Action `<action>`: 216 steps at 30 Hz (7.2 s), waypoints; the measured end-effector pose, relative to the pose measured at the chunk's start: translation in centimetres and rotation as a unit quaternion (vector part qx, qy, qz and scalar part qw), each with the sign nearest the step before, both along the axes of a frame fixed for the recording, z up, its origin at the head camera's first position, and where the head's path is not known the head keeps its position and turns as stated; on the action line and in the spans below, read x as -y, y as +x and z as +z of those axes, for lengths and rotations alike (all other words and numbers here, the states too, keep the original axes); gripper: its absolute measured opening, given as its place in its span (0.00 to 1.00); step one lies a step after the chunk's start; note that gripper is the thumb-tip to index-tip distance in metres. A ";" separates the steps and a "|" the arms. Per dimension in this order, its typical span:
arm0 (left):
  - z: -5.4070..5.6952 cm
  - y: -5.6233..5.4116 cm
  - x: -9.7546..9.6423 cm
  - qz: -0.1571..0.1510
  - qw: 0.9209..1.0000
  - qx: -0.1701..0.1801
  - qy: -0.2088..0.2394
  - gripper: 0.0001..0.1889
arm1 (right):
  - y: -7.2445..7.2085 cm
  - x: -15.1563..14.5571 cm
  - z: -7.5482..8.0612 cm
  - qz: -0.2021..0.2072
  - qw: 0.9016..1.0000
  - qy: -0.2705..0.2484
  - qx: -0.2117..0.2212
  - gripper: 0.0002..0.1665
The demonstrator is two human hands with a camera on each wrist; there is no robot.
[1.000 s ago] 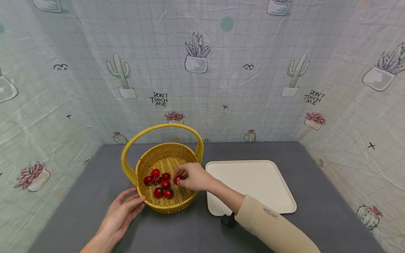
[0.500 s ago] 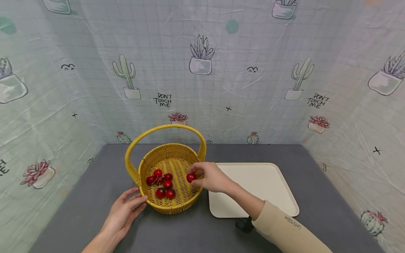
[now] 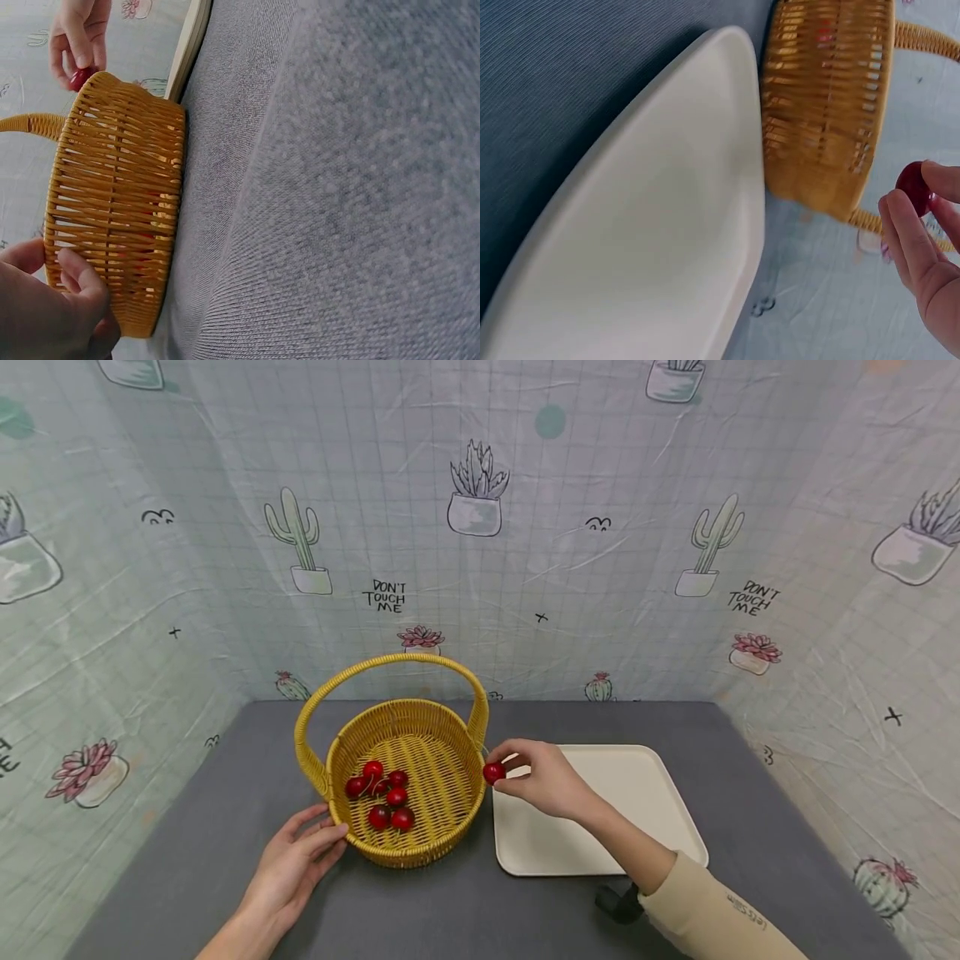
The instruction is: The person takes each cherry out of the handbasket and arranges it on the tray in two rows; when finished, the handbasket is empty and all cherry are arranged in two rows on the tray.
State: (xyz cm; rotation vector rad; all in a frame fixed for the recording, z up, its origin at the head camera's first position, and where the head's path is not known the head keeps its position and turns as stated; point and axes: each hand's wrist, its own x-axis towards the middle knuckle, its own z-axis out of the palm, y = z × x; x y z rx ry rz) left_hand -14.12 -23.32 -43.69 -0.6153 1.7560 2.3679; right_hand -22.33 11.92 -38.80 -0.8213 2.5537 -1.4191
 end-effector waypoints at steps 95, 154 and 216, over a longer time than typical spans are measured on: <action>-0.1 0.0 -0.4 0.007 1.000 -0.001 0.016 0.39 | -1.5 1.2 -0.3 0.004 0.996 0.046 -0.073 0.13; -0.3 -0.2 -0.5 0.014 1.000 -0.019 0.011 0.32 | -1.6 13.0 -3.5 0.085 0.977 0.189 -0.038 0.15; -0.5 -0.1 -0.7 0.022 0.999 -0.019 0.020 0.28 | -2.6 4.0 0.5 0.119 0.991 0.049 -0.020 0.18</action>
